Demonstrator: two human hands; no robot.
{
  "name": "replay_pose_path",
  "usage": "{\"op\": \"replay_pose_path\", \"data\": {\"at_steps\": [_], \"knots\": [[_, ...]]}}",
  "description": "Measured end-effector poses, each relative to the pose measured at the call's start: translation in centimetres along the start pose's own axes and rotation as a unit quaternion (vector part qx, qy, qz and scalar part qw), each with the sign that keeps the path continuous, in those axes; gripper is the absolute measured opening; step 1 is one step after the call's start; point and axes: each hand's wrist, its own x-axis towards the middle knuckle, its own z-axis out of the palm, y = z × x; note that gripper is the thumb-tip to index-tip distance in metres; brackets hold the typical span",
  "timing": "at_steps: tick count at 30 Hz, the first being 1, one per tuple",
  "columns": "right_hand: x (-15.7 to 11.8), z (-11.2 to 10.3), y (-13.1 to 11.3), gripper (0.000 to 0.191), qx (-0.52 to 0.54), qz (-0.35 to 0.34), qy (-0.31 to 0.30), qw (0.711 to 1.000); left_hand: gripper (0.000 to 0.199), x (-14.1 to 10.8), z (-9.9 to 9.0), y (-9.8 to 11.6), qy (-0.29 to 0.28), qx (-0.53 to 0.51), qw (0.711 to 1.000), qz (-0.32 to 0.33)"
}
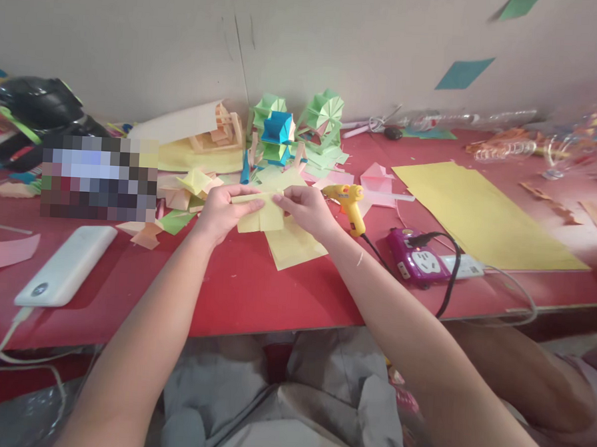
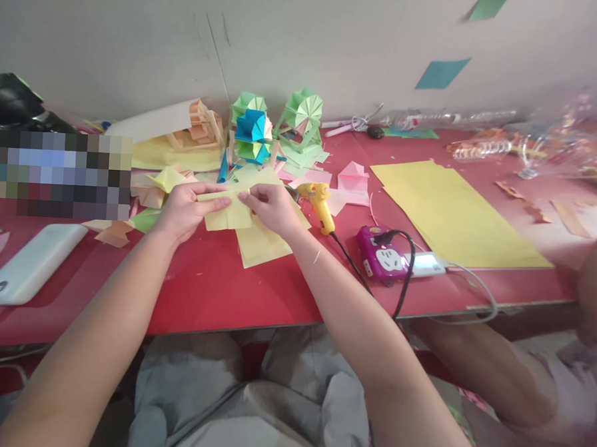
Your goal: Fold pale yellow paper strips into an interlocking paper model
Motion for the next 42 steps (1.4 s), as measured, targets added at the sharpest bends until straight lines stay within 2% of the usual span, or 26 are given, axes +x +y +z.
{"op": "replay_pose_path", "data": {"at_steps": [8,18,23,26,30,34,36,42], "knots": [[0.2,-0.1,0.8,0.051,0.017,0.001,-0.021,1.0,0.04,0.1,0.0,-0.2,0.017,0.018,1.0,0.006],[0.0,-0.1,0.4,0.049,0.034,0.004,-0.005,0.999,0.04,0.1,-0.1,-0.3,0.016,0.019,1.0,0.001],[0.0,0.3,0.1,0.046,0.096,0.035,-0.01,0.995,0.04,0.0,-0.1,0.0,0.015,0.015,1.0,0.001],[-0.1,0.5,-0.2,0.045,0.121,0.03,-0.014,0.992,0.039,0.0,-0.2,0.1,0.002,-0.001,1.0,-0.01],[-0.3,0.4,-0.5,0.049,0.062,-0.003,-0.001,0.998,0.038,0.0,-0.3,0.0,-0.003,-0.028,0.999,-0.026],[-0.4,0.2,-0.6,0.048,0.032,-0.012,-0.047,0.998,0.038,0.1,-0.4,0.0,0.029,-0.067,0.997,-0.031],[-0.4,0.1,-0.5,0.046,-0.003,-0.013,-0.05,0.999,0.036,0.1,-0.4,-0.1,0.027,-0.069,0.997,-0.031],[-0.4,0.0,-0.3,0.036,-0.119,-0.035,-0.048,0.991,0.03,0.1,-0.4,-0.4,-0.046,0.069,0.996,-0.016]]}}
